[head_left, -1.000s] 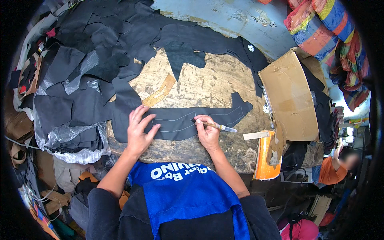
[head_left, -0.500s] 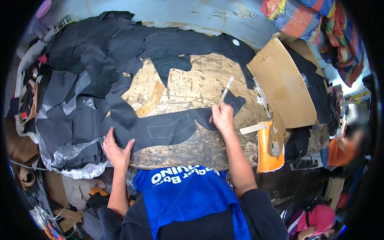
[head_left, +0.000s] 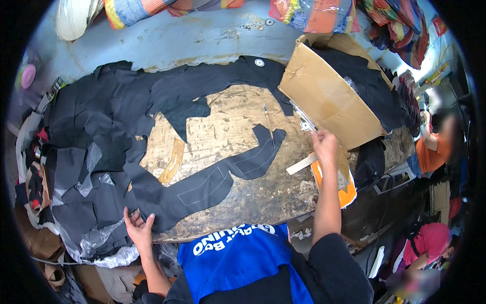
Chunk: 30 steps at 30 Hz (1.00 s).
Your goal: The person marks black fabric with a pen and ruler, then cuts along the marked lines using scissors. The cut pieces are placed into a cardboard box. The person also handles a colorful woven bag and a small plastic bag containing wooden sticks.
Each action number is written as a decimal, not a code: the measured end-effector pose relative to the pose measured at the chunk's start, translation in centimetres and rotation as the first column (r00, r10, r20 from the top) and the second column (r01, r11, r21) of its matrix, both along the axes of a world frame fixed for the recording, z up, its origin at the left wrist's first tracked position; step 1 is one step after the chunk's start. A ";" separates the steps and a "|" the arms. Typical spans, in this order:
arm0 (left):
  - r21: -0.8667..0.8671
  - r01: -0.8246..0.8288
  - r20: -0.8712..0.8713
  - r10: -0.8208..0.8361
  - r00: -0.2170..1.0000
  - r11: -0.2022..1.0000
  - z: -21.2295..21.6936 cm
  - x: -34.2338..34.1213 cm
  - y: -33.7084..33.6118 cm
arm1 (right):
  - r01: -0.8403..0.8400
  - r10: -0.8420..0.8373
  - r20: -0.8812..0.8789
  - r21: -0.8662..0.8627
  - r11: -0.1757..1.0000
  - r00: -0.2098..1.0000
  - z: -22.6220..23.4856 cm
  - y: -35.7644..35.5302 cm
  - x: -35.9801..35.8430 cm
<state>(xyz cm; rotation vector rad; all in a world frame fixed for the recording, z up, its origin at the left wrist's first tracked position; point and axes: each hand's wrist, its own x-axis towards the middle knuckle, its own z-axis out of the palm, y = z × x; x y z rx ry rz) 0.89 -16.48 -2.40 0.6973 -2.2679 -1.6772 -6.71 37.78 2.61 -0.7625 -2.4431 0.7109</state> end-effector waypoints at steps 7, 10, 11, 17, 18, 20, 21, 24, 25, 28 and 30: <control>0.174 0.044 0.007 -0.046 0.999 0.984 -1.3 -0.5 -1.1 | 0.219 -0.273 0.200 0.254 0.942 0.941 0.6 1.1 8.3; 0.213 0.202 -0.063 -0.193 0.979 0.956 -1.4 -0.6 -1.3 | 0.147 -0.260 0.415 0.285 0.947 0.872 -1.2 1.0 9.3; 0.271 0.199 -0.063 -0.189 0.980 0.942 -1.2 -0.7 -1.4 | 0.127 -0.224 0.400 0.255 0.959 0.889 -1.6 1.4 9.4; -0.326 0.121 -0.079 -0.155 0.985 0.938 -1.1 -0.9 -2.6 | 0.089 -0.166 0.357 0.223 0.971 0.919 -2.5 3.0 9.4; -0.383 0.087 -0.100 -0.135 0.986 0.920 -1.3 -0.8 -2.6 | 0.103 -0.181 0.343 0.234 0.967 0.922 -2.5 3.0 9.4; -0.417 0.074 -0.096 -0.125 0.988 0.906 -1.6 -0.5 -2.9 | 0.125 -0.200 0.310 0.248 0.961 0.930 -2.5 2.8 9.3; -0.433 0.070 -0.068 -0.110 0.992 0.899 -1.6 -0.3 -3.0 | 0.131 -0.203 0.293 0.249 0.960 0.934 -2.6 2.7 9.3; -0.335 0.118 0.019 -0.119 0.993 0.935 -0.7 0.3 -3.1 | 0.115 -0.181 0.254 0.256 0.960 0.950 -2.8 2.8 9.4; -0.410 0.078 -0.068 -0.116 0.991 0.909 -0.1 0.5 -3.0 | 0.107 -0.173 0.235 0.267 0.958 0.956 -2.9 2.9 9.3; -0.352 -0.134 -0.107 0.102 0.989 0.926 2.2 0.8 -1.9 | 0.037 -0.087 0.188 0.254 0.966 0.978 -3.0 3.0 9.1; -0.629 -0.325 -0.330 0.136 0.934 0.706 3.7 0.2 -0.8 | -0.034 -0.017 0.151 0.333 0.942 0.988 -2.7 2.9 9.0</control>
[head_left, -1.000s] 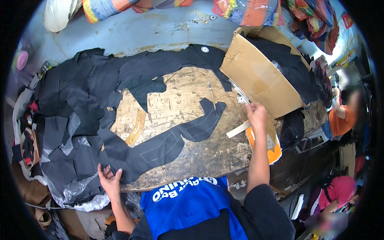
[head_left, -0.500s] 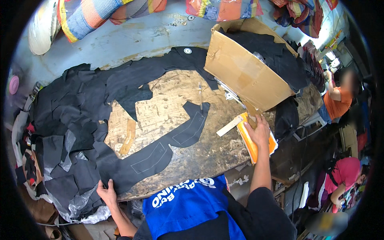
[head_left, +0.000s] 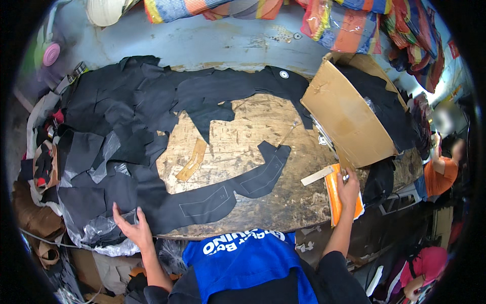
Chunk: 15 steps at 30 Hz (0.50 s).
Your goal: The person marks black fabric with a pen and ruler, then cuts along the marked lines using scissors. The cut pieces are placed into a cardboard box. The person also handles a colorful woven bag and a small plastic bag containing wooden sticks.
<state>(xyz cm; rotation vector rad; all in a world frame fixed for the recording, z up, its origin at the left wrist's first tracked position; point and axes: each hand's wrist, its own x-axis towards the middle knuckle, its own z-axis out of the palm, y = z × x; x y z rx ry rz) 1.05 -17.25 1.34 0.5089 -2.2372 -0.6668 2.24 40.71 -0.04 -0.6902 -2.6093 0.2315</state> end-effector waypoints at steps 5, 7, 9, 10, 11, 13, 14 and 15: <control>0.244 0.355 0.026 -0.372 0.928 0.903 1.7 -3.6 3.7 | -0.011 0.025 0.061 -0.219 0.976 0.998 3.7 0.8 -0.1; 0.133 0.512 0.132 -0.528 0.839 0.848 0.6 -6.3 5.8 | -0.073 0.083 0.038 -0.216 0.974 0.996 5.7 1.7 0.2; 0.064 0.564 0.265 -0.559 0.786 0.823 -1.1 -9.6 7.8 | -0.100 0.104 0.016 -0.167 0.981 0.994 6.8 2.0 0.4; 0.035 0.549 0.333 -0.528 0.781 0.835 -1.9 -10.9 8.7 | -0.083 0.090 0.032 -0.172 0.982 0.995 7.3 2.1 0.6; 0.033 0.552 0.358 -0.526 0.772 0.833 -2.6 -12.0 9.3 | -0.106 0.113 0.028 -0.176 0.979 0.993 7.4 2.0 0.7; -0.056 0.577 0.427 -0.502 0.752 0.815 -3.3 -13.7 9.6 | -0.133 0.134 -0.001 -0.100 0.986 0.991 6.9 1.2 0.9; 0.011 0.549 0.438 -0.498 0.748 0.836 -3.5 -14.4 9.6 | -0.192 0.190 -0.064 -0.037 0.981 0.980 6.4 0.7 1.2; 0.094 0.503 0.477 -0.482 0.735 0.859 -3.4 -15.0 9.5 | -0.163 0.163 -0.007 -0.001 0.987 0.987 5.7 0.0 1.3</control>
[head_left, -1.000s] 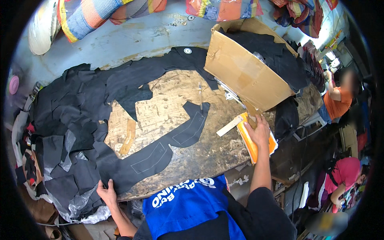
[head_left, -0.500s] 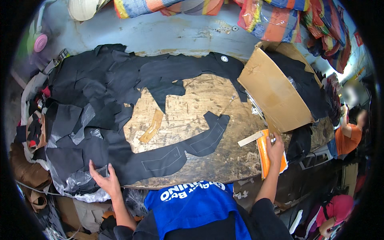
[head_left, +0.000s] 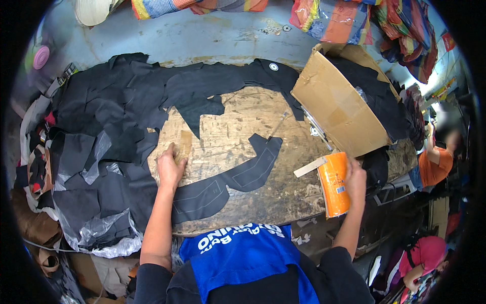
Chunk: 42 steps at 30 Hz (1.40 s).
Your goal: The person marks black fabric with a pen and ruler, then cuts along the marked lines using scissors. The cut pieces are placed into a cardboard box. The person also handles a colorful woven bag and a small plastic bag containing wooden sticks.
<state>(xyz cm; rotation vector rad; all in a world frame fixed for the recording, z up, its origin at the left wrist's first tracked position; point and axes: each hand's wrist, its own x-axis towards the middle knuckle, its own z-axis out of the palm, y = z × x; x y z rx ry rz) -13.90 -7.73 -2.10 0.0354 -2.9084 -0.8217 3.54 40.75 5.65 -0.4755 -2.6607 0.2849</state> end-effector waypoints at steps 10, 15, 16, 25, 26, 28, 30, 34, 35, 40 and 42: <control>0.608 -0.063 0.261 -0.125 0.957 0.791 3.1 1.6 1.1 | 0.149 -0.152 -0.190 -0.030 0.988 0.970 0.1 -2.8 0.4; 0.934 -0.145 0.282 -0.425 0.860 0.326 5.5 4.4 11.4 | 0.089 -0.111 -0.332 -0.081 0.993 0.937 1.4 -6.3 0.3; 0.973 -0.121 0.209 -0.524 0.826 0.196 5.6 5.3 14.2 | 0.076 -0.114 -0.348 -0.121 0.990 0.931 1.5 -6.7 0.2; 0.581 0.470 -0.101 -0.513 0.852 0.665 1.4 4.2 21.1 | -0.157 0.168 0.150 -0.085 0.984 0.974 -0.4 -11.8 -2.1; 0.462 0.506 -0.203 -0.468 0.860 0.728 1.0 3.0 20.0 | -0.201 0.214 0.164 -0.092 0.975 0.963 -0.5 -12.0 -2.9; 0.251 0.435 -0.236 -0.381 0.894 0.865 0.4 -0.9 17.0 | -0.261 0.282 0.119 -0.169 0.950 0.952 -0.8 -12.3 -5.4; -0.046 0.240 -0.291 -0.243 0.925 0.970 0.1 -4.7 14.1 | -0.329 0.330 -0.041 -0.269 0.905 0.943 -1.5 -12.1 -10.6; -0.271 0.088 -0.014 -0.096 0.995 0.959 0.4 -11.2 8.5 | -0.411 0.414 -0.021 -0.168 0.896 0.910 -4.3 -12.6 -22.0; -0.331 0.073 0.061 -0.056 0.997 0.941 0.5 -12.5 7.7 | -0.432 0.435 -0.003 -0.118 0.894 0.901 -5.2 -13.0 -24.6; -0.356 0.079 0.116 -0.040 0.992 0.931 0.6 -16.5 5.9 | -0.467 0.464 0.094 0.016 0.884 0.881 -7.4 -14.8 -34.3; -0.318 0.098 0.171 -0.045 0.984 0.943 0.5 -17.7 5.7 | -0.494 0.486 0.189 -0.006 0.870 0.853 -7.5 -15.1 -37.0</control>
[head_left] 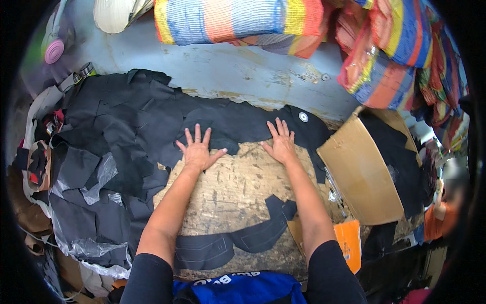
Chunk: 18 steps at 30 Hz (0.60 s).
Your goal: The person marks black fabric with a pen and ruler, then cuts along the marked lines using scissors. The cut pieces are placed into a cardboard box. The person also handles a colorful woven bag and a small plastic bag containing wooden sticks.
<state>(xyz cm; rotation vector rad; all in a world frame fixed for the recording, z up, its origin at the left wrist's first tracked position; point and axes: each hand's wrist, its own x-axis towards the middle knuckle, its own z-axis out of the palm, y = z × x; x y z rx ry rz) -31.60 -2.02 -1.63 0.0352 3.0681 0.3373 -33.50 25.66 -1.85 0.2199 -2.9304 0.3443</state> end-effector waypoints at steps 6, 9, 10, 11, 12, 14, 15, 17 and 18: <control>-0.045 0.082 0.026 -0.081 0.996 0.996 0.0 -2.4 -0.5 | 0.093 -0.100 0.138 0.054 0.994 0.985 -1.1 -1.2 -3.2; 0.080 0.142 -0.113 -0.132 0.985 0.987 0.7 -2.8 -2.7 | 0.150 -0.151 0.079 0.008 0.989 0.985 -1.6 -1.4 -3.3; 0.037 0.096 -0.157 -0.089 0.984 0.995 0.9 -2.6 -3.8 | 0.173 -0.172 0.047 -0.015 0.985 0.984 -1.6 -1.6 -3.5; -0.021 0.049 -0.178 -0.052 0.983 0.999 1.2 -2.4 -5.0 | 0.199 -0.198 0.017 -0.032 0.980 0.980 -1.5 -1.8 -3.5; -0.090 0.006 -0.219 -0.025 0.975 0.996 1.3 -2.3 -6.1 | 0.216 -0.217 -0.007 -0.052 0.975 0.976 -1.4 -2.0 -3.7; -0.065 -0.095 -0.140 0.086 0.986 0.993 1.5 -2.4 -7.6 | 0.279 -0.281 -0.015 -0.077 0.957 0.960 -0.9 -2.5 -4.1; -0.075 -0.040 -0.158 0.028 0.987 0.996 1.5 -2.7 -7.8 | 0.323 -0.325 -0.009 -0.081 0.943 0.946 -0.4 -2.6 -4.5; -0.099 0.016 -0.116 -0.027 0.993 0.995 1.5 -3.4 -8.1 | 0.442 -0.439 0.072 -0.043 0.896 0.896 0.6 -2.6 -5.3; -0.095 0.027 -0.070 -0.034 0.997 0.995 1.7 -4.3 -8.2 | 0.446 -0.441 0.082 -0.050 0.894 0.894 1.0 -2.5 -5.5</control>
